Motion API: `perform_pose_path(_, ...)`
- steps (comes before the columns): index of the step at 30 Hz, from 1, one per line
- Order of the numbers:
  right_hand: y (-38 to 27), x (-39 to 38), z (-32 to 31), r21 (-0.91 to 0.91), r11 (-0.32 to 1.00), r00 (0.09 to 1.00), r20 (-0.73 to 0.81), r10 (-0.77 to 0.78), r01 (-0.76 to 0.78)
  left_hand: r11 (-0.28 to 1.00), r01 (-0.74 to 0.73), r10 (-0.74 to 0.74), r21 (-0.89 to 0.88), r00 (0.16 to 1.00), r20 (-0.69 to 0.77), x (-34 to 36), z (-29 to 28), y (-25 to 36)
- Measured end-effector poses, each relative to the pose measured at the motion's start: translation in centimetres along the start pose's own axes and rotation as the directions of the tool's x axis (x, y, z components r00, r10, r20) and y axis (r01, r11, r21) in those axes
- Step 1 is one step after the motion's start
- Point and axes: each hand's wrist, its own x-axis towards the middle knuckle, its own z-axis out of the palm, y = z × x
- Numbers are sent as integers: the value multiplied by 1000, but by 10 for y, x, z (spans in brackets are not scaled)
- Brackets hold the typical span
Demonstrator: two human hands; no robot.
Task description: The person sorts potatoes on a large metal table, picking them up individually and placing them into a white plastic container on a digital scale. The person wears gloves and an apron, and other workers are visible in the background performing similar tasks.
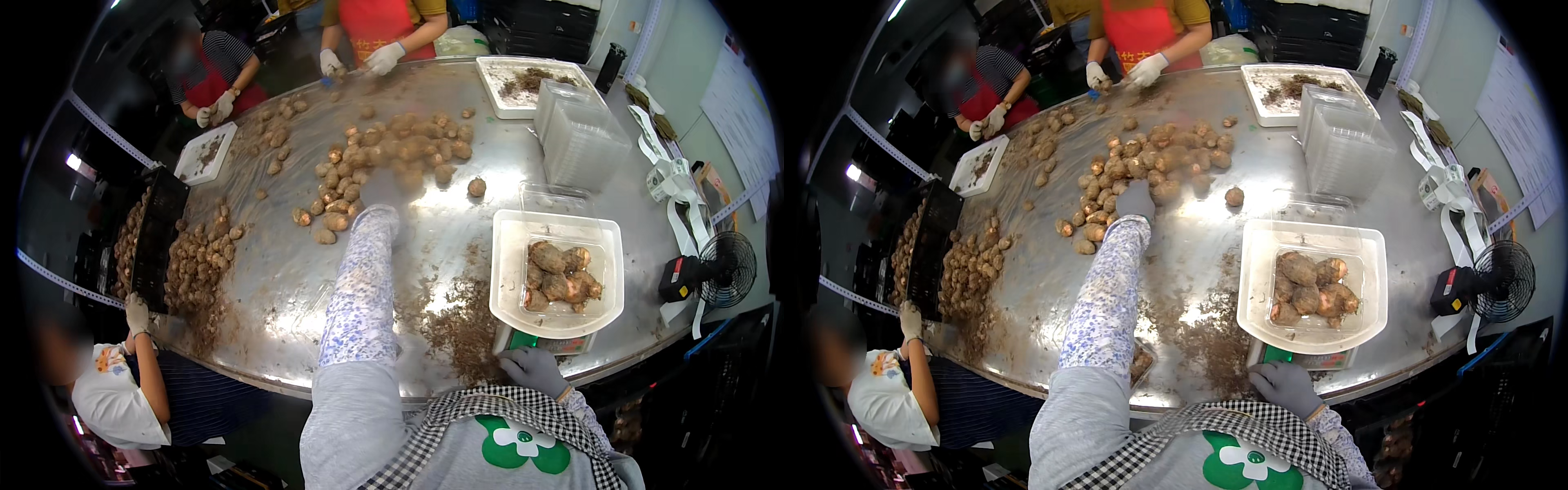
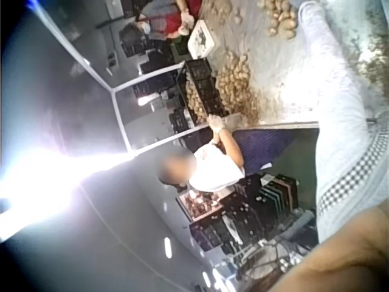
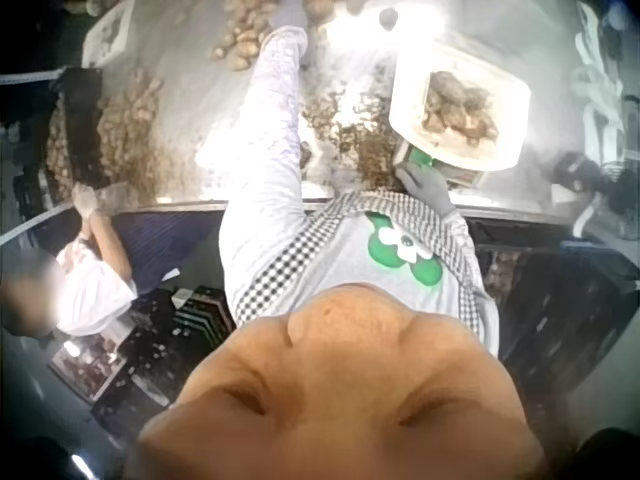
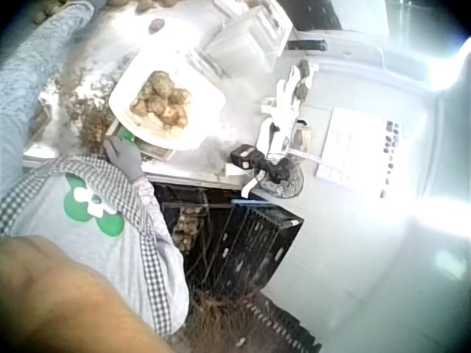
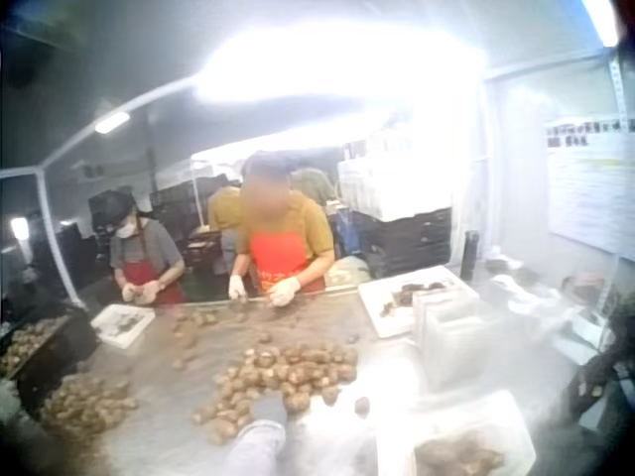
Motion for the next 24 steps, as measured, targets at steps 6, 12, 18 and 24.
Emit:
perform_pose_path(6,-2,-7,-5,-56,992,993,17,-114,115,661,-242,299,-711,953,-46,-25,87,-89)
perform_pose_path(12,10,-16,5,-169,920,933,-18,-361,353,285,-12,372,-959,923,99,-140,-4,14)
perform_pose_path(18,-6,-25,-9,-103,939,944,36,-327,329,615,-246,497,-749,858,127,-213,-60,109)
perform_pose_path(24,-7,-45,-18,54,966,966,-72,-248,252,608,-613,669,-505,738,-91,-242,-83,179)
